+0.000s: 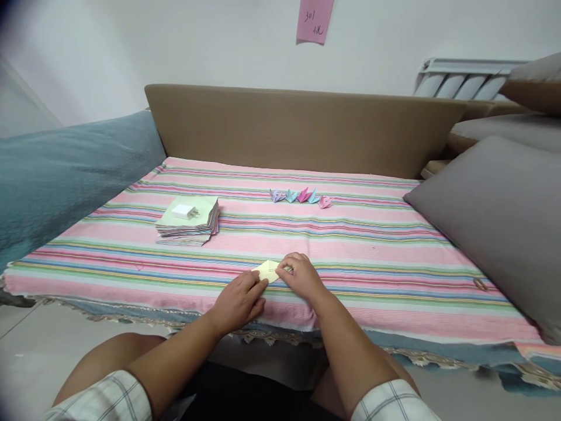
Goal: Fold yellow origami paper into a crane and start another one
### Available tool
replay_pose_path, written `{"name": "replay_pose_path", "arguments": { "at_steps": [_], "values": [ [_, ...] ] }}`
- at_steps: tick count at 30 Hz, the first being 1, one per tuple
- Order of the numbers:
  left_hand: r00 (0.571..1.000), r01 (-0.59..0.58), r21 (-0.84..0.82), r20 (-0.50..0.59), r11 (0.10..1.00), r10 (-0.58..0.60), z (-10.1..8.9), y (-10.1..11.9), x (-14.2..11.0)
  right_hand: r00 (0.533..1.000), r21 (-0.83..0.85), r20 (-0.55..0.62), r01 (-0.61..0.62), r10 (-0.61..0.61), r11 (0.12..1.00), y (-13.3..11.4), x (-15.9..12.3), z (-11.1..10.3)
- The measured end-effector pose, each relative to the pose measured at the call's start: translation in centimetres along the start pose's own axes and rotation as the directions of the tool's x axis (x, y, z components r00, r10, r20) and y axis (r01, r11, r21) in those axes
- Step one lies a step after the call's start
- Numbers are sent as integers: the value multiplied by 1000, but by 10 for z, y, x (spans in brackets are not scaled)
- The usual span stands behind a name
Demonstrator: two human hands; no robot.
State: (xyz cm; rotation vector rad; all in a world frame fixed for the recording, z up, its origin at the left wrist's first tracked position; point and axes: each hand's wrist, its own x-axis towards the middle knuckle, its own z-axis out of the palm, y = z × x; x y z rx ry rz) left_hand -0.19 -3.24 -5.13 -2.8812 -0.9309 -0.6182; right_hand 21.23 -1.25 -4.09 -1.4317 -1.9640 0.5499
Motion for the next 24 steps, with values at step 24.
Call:
{"name": "replay_pose_path", "arguments": {
  "at_steps": [24],
  "values": [
    [1000, 20, 29, -18, 999, -19, 5, 0, 2, 999, -55, 10, -35, 35, 998, 11, 1, -5]
  ]
}}
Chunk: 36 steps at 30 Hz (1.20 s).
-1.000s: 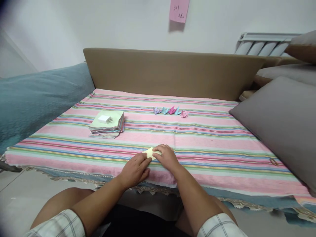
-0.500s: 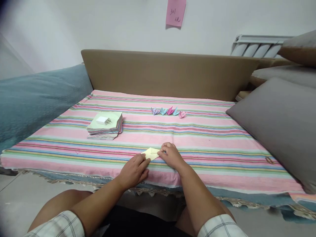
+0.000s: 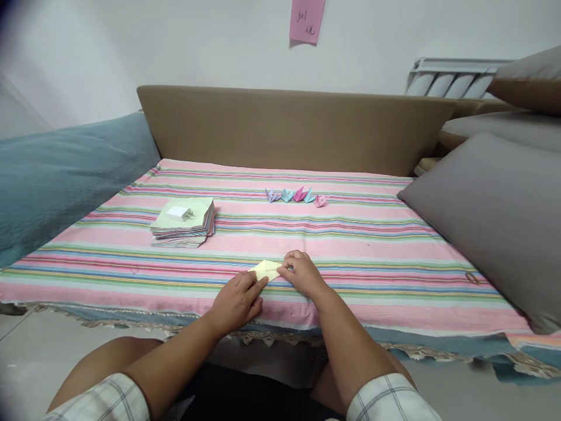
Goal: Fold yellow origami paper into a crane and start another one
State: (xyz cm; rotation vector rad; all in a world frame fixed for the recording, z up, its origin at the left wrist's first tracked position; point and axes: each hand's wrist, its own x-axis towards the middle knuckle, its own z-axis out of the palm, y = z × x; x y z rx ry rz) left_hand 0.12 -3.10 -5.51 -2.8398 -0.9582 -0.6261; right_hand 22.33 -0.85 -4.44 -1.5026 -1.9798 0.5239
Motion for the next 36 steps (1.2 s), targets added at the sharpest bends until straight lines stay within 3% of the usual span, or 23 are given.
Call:
{"name": "replay_pose_path", "arguments": {
  "at_steps": [5, 13, 24, 29, 33, 36],
  "values": [
    [1000, 0, 13, 0, 1000, 0, 0, 0, 1, 998, 98, 64, -19, 13, 995, 7, 0, -10],
    [1000, 3, 35, -14, 999, -2, 0, 0, 1, 993, 85, 105, 36, -44, 996, 8, 1, -17],
    [999, -13, 103, -37, 995, 17, 3, 1, -1, 999, -82, 13, -46, 47, 996, 7, 0, -12],
    [999, -9, 123, -34, 992, 14, 3, 2, -1, 990, -45, -142, -2, -4, 999, -8, -8, -21],
    [999, -18, 116, -32, 993, 22, 4, 1, -1, 985, -49, -116, 119, -124, 992, -17, -26, -16],
    [998, -29, 109, -58, 994, 35, 6, 0, -1, 983, -21, -174, 56, -58, 998, -12, -30, -7]
  ]
}}
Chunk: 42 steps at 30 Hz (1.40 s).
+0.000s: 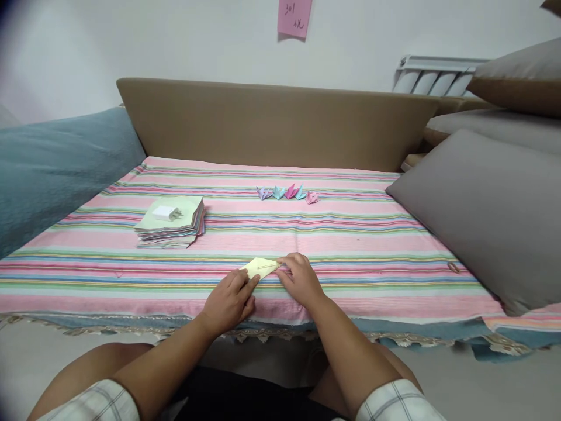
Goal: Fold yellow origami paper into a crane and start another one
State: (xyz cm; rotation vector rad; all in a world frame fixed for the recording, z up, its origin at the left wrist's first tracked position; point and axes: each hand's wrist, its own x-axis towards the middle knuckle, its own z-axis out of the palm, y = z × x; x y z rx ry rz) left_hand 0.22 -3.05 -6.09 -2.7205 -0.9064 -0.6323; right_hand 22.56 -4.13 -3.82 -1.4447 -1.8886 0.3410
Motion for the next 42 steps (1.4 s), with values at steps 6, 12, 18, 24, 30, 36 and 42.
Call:
{"name": "replay_pose_path", "arguments": {
  "at_steps": [6, 12, 18, 24, 30, 36, 42],
  "values": [
    [999, -29, 2, -44, 1000, 29, 2, -3, -1, 981, -4, 103, -163, 162, 987, 11, 13, 9],
    [999, -24, 20, -37, 1000, 24, 1, -2, -1, 970, -19, 108, -219, 220, 976, 7, 19, 13],
    [999, -19, 42, -37, 999, 20, 2, -1, -1, 967, 35, 108, -234, 230, 971, 7, 19, 12],
    [999, -12, 52, -30, 999, 14, 2, 0, -2, 948, -12, 144, -284, 282, 959, 0, 22, 13],
    [1000, 8, 33, -29, 999, -7, 2, 1, -2, 942, -63, 138, -301, 307, 952, -3, 24, 16],
    [1000, 8, 11, -15, 1000, -7, -2, 2, 1, 945, -69, 129, -293, 300, 954, -1, 23, 16],
    [999, 17, -4, 32, 1000, -17, -8, 3, 5, 955, -58, 74, -284, 288, 957, -2, 19, 20]
  ]
}}
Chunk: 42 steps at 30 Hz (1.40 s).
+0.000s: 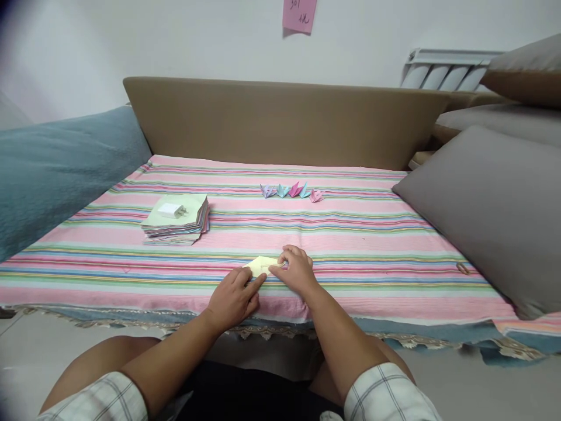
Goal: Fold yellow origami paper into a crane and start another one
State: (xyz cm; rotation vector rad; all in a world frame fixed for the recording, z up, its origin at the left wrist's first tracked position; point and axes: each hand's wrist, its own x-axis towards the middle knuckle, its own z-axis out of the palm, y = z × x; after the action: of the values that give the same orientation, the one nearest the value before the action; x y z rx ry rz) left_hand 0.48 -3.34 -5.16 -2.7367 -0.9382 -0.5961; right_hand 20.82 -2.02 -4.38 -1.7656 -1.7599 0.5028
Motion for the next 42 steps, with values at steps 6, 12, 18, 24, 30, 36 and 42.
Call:
{"name": "replay_pose_path", "arguments": {
  "at_steps": [6, 12, 18, 24, 30, 36, 42],
  "values": [
    [1000, -4, 22, 13, 1000, 4, 1, 0, -1, 997, -24, -67, -26, 24, 999, -2, -2, 6],
    [1000, 9, 15, 17, 1000, -9, 0, 0, 0, 998, 65, -69, -2, 7, 998, 4, 1, 2],
    [1000, 9, 0, -1, 1000, -9, 2, -1, -1, 995, 117, -91, 39, -28, 992, 10, 4, 0],
    [1000, 4, 36, 1, 999, -4, 4, -1, -1, 970, -34, -210, 120, -124, 992, 3, -14, -16],
    [1000, 10, 5, -16, 1000, -10, 5, -2, -1, 912, -313, 54, 403, -407, 860, -8, -45, -2],
    [1000, 18, -14, -22, 1000, -18, 4, -1, -1, 947, -434, 54, 308, -317, 846, -5, -48, 0],
    [999, 18, -15, -36, 1000, -18, 4, -1, -1, 971, -431, 11, 220, -238, 875, 2, -44, -9]
  ]
}}
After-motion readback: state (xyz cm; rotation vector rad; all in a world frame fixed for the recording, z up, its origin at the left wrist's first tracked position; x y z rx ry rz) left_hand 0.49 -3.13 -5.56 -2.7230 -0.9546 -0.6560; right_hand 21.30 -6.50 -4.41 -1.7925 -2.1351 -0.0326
